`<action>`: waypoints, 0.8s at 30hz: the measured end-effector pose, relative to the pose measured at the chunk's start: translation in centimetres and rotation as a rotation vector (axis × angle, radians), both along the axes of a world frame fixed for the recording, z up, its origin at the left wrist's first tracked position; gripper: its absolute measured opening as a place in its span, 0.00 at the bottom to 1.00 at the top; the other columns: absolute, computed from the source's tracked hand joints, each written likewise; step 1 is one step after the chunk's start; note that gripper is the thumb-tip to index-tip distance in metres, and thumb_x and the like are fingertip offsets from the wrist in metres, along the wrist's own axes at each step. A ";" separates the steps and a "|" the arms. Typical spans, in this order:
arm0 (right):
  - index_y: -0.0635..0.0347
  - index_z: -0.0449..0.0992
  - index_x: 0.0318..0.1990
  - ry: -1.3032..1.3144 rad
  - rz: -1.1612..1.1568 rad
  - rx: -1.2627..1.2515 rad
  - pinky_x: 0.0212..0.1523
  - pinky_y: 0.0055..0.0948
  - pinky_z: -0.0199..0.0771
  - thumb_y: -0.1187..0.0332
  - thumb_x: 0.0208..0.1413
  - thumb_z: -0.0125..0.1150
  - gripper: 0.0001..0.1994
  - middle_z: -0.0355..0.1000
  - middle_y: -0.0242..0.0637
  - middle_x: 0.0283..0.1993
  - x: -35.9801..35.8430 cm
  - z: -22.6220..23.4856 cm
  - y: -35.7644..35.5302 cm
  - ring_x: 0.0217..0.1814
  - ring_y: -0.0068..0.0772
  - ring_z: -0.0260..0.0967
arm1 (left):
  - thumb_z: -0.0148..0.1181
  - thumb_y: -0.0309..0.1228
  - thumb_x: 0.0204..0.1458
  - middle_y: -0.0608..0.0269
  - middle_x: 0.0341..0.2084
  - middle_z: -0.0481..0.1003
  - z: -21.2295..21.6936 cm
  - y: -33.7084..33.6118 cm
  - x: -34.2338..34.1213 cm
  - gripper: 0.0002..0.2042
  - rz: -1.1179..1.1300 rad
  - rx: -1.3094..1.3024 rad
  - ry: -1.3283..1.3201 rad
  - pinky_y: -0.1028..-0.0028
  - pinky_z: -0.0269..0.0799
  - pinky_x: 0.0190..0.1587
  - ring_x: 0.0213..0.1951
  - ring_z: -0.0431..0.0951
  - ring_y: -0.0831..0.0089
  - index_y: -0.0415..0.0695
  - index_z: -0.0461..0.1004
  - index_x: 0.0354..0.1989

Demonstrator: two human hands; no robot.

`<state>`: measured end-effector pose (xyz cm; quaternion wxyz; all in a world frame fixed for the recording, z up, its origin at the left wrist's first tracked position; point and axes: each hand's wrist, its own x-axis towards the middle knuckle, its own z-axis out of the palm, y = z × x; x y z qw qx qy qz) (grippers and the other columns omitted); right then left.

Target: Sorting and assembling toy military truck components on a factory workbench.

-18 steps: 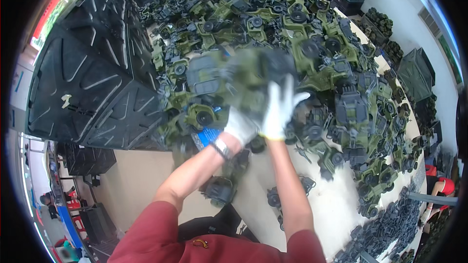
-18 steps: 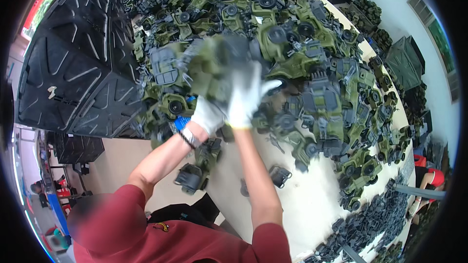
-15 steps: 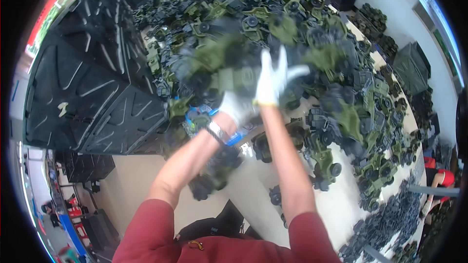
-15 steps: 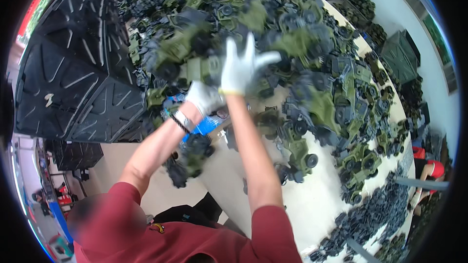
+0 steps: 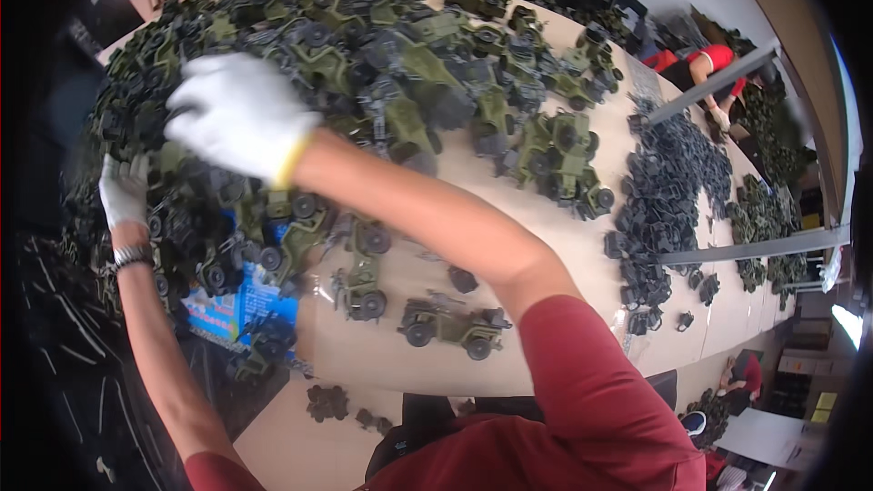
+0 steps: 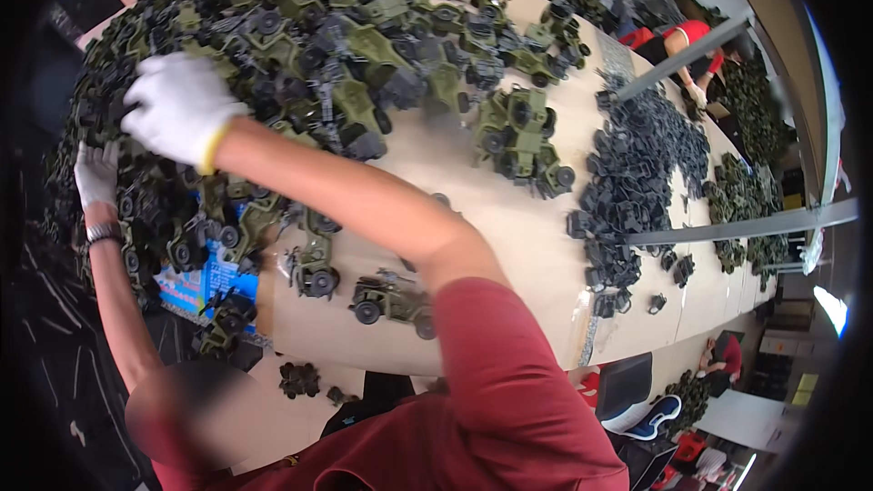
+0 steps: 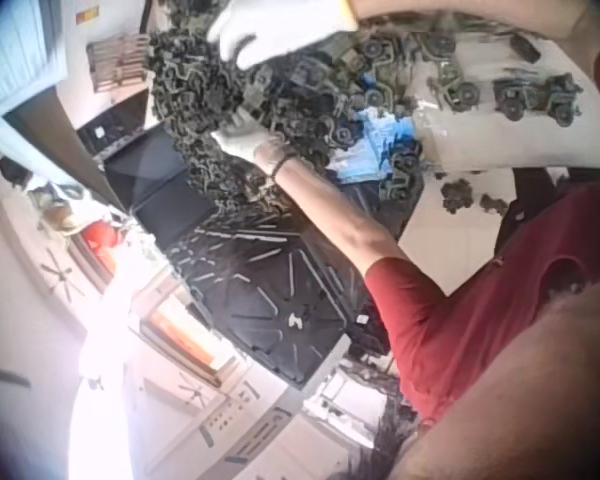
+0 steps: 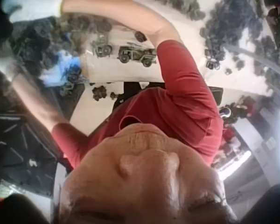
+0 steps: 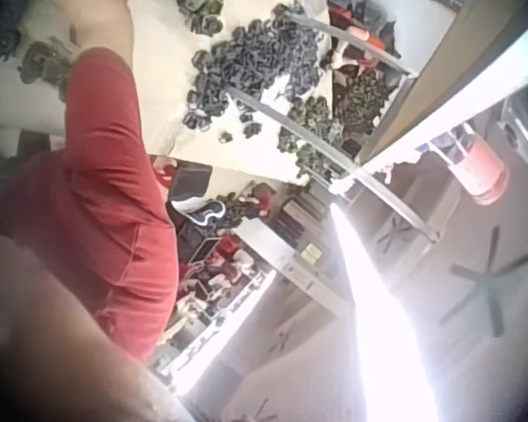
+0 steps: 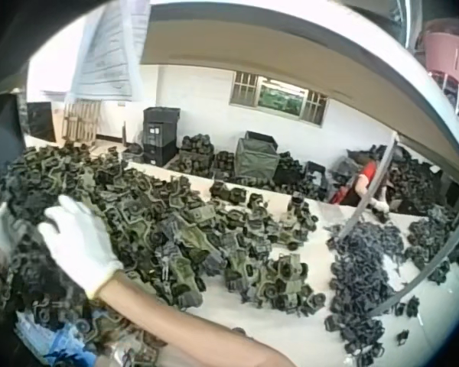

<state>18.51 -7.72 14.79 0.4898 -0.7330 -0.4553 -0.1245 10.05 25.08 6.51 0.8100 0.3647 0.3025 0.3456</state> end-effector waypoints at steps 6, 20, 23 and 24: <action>0.57 0.84 0.38 -0.240 -0.527 -0.068 0.50 0.36 0.77 0.65 0.55 0.60 0.09 0.81 0.41 0.41 11.4 -5.7 -27.8 0.43 0.41 0.78 | 0.57 0.40 0.62 0.50 0.66 0.65 -0.6 -29.4 -6.1 0.31 -0.448 1.064 0.436 0.63 0.56 0.69 0.68 0.62 0.61 0.34 0.59 0.69; 0.36 0.59 0.72 0.129 -0.902 -1.081 0.59 0.45 0.73 0.44 0.60 0.57 0.33 0.73 0.49 0.61 40.8 -19.1 -51.6 0.60 0.53 0.72 | 0.68 0.74 0.26 0.30 0.73 0.36 -13.2 -55.0 -22.1 0.68 -0.591 1.020 1.029 0.47 0.50 0.70 0.73 0.43 0.35 0.43 0.48 0.75; 0.33 0.51 0.75 0.279 -0.907 -1.141 0.63 0.45 0.69 0.38 0.58 0.56 0.40 0.69 0.48 0.66 42.6 -21.0 -50.3 0.65 0.52 0.68 | 0.68 0.75 0.26 0.29 0.72 0.36 -14.7 -56.1 -22.7 0.68 -0.535 1.058 1.059 0.47 0.48 0.71 0.73 0.44 0.36 0.44 0.48 0.75; 0.34 0.50 0.76 0.280 -0.873 -1.139 0.64 0.44 0.68 0.36 0.57 0.56 0.42 0.68 0.47 0.66 43.7 -21.7 -50.8 0.66 0.51 0.68 | 0.67 0.75 0.26 0.29 0.72 0.36 -14.9 -56.4 -22.4 0.68 -0.530 1.054 1.064 0.47 0.47 0.71 0.73 0.44 0.36 0.44 0.48 0.75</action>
